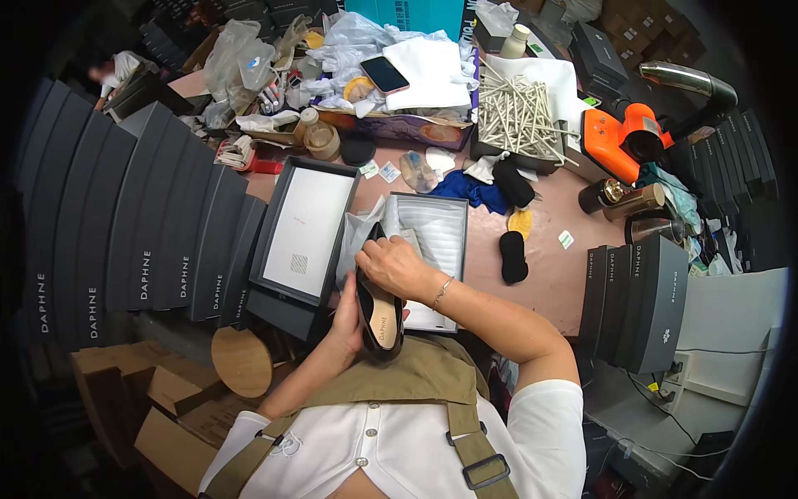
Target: Taking high-heeled shoes out of boxes, wiping them with a cloth, and inspecting them before re-packing.
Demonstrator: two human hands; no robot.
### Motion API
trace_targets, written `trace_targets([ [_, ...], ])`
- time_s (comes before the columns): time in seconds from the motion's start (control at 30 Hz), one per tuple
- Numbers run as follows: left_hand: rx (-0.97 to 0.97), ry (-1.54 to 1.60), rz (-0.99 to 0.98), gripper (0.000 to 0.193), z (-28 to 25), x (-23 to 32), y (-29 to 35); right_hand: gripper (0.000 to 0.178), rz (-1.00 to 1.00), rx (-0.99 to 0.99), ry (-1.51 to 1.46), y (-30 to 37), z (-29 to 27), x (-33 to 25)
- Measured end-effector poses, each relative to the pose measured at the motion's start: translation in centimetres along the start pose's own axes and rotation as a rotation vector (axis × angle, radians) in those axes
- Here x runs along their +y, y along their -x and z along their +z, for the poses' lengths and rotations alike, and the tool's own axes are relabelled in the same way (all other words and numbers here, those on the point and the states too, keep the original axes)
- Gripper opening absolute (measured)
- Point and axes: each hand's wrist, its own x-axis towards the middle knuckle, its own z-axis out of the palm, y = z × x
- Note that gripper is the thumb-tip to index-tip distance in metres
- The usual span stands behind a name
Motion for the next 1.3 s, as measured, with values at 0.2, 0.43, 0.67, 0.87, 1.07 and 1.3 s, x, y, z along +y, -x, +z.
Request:
trace_targets([
  [0.2, -0.005, 0.010, -0.012, 0.069, -2.3, -1.7, -0.2, 0.008, -0.009, -0.025, 0.029, 2.5, 1.9, -1.2],
  [0.43, 0.083, -0.129, 0.068, 0.067, -1.8, -1.2, -1.5, 0.029, 0.081, 0.306, -0.258, 6.5, -1.2, -1.9],
  [0.67, 0.052, -0.014, 0.037, 0.076, -6.9, 0.6, -1.5, 0.021, 0.516, -0.108, -0.014, 9.6, 11.8, 1.1],
  [0.87, 0.058, -0.065, 0.077, 0.073, -7.3, 0.8, -1.2, 0.011, 0.333, 0.006, -0.261, 4.5, 3.8, -2.2],
  [1.07, 0.079, -0.093, 0.053, 0.067, -5.6, -0.4, -1.0, 0.005, 0.092, 0.078, 0.002, 2.7, 5.4, -3.1],
  [1.3, 0.122, -0.049, 0.101, 0.069, -8.3, -0.1, -2.5, 0.013, 0.272, 0.290, -0.099, 7.8, 3.2, -4.9],
])
